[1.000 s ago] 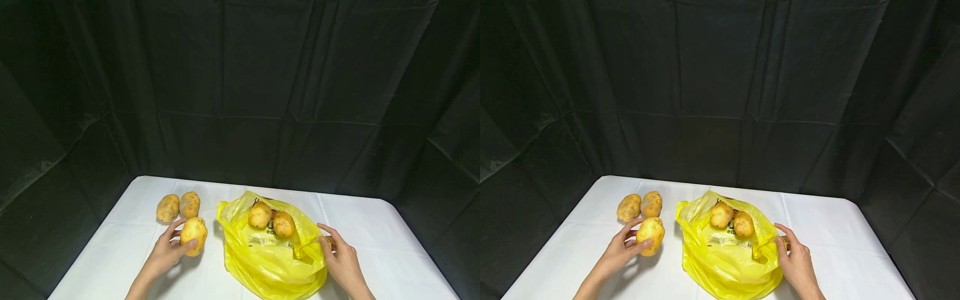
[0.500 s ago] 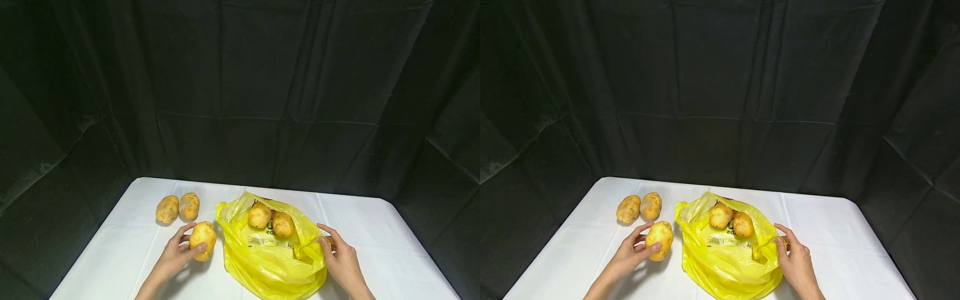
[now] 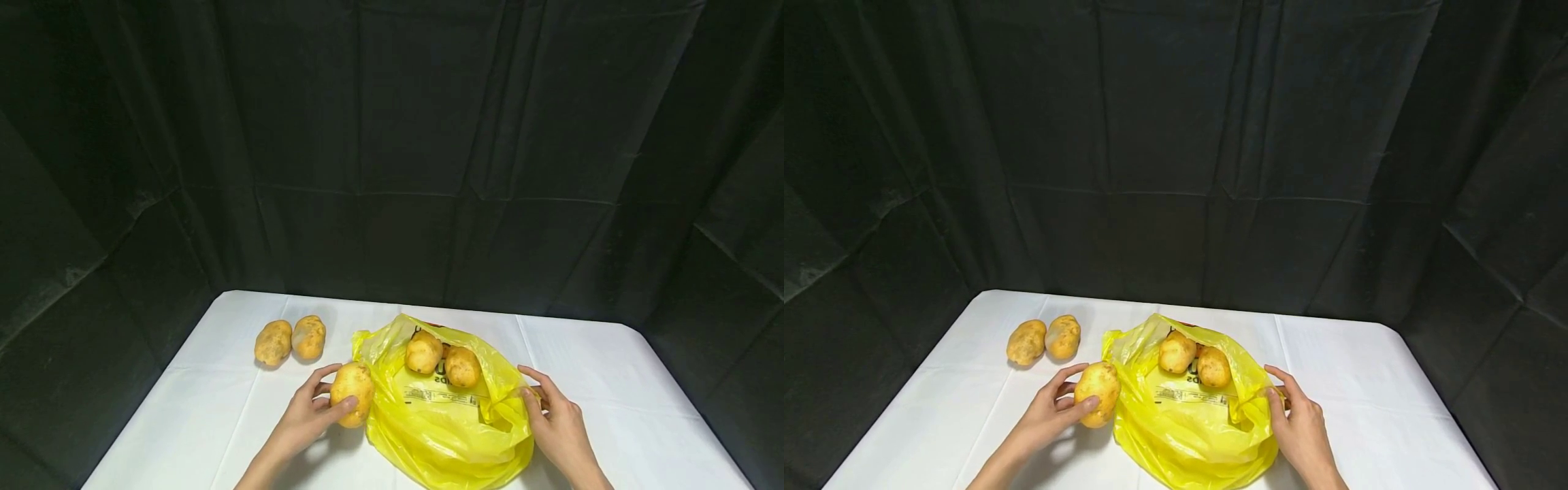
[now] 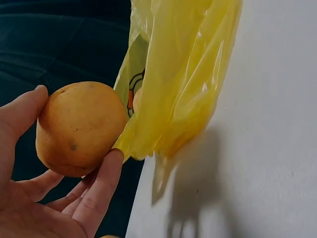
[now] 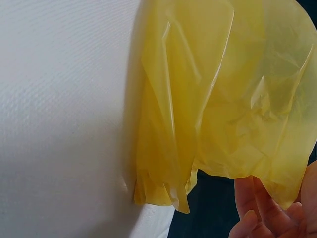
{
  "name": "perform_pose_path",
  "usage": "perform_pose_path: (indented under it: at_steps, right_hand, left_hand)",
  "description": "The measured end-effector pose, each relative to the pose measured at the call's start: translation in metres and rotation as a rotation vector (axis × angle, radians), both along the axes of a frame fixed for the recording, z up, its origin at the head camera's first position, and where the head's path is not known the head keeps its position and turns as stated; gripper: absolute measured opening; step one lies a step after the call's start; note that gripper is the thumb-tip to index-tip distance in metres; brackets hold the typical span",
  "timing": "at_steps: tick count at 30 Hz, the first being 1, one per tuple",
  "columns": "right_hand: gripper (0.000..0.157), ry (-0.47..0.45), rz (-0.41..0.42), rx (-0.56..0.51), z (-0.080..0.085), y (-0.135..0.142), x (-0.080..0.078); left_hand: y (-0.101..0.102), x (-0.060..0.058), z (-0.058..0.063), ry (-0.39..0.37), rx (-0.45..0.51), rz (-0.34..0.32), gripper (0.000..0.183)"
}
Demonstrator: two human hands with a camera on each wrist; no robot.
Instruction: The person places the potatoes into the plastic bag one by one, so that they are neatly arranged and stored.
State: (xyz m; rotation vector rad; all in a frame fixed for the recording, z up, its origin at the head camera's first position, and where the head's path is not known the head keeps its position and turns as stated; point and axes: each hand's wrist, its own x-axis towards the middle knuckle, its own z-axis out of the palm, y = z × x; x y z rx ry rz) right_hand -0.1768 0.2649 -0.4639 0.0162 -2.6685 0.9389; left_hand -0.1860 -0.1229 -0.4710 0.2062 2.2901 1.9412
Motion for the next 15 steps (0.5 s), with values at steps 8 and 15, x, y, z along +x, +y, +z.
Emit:
perform_pose_path:
  at_steps: [8, 15]
  right_hand:
    - [0.038, -0.045, -0.011, -0.003, 0.002, 0.000, 0.000]
    - [0.037, -0.027, -0.002, 0.002, 0.002, 0.001, 0.001]
  left_hand:
    - [0.015, -0.004, 0.004, 0.022, -0.002, -0.046, 0.068]
    - [0.028, -0.007, 0.008, 0.036, 0.000, -0.087, 0.068]
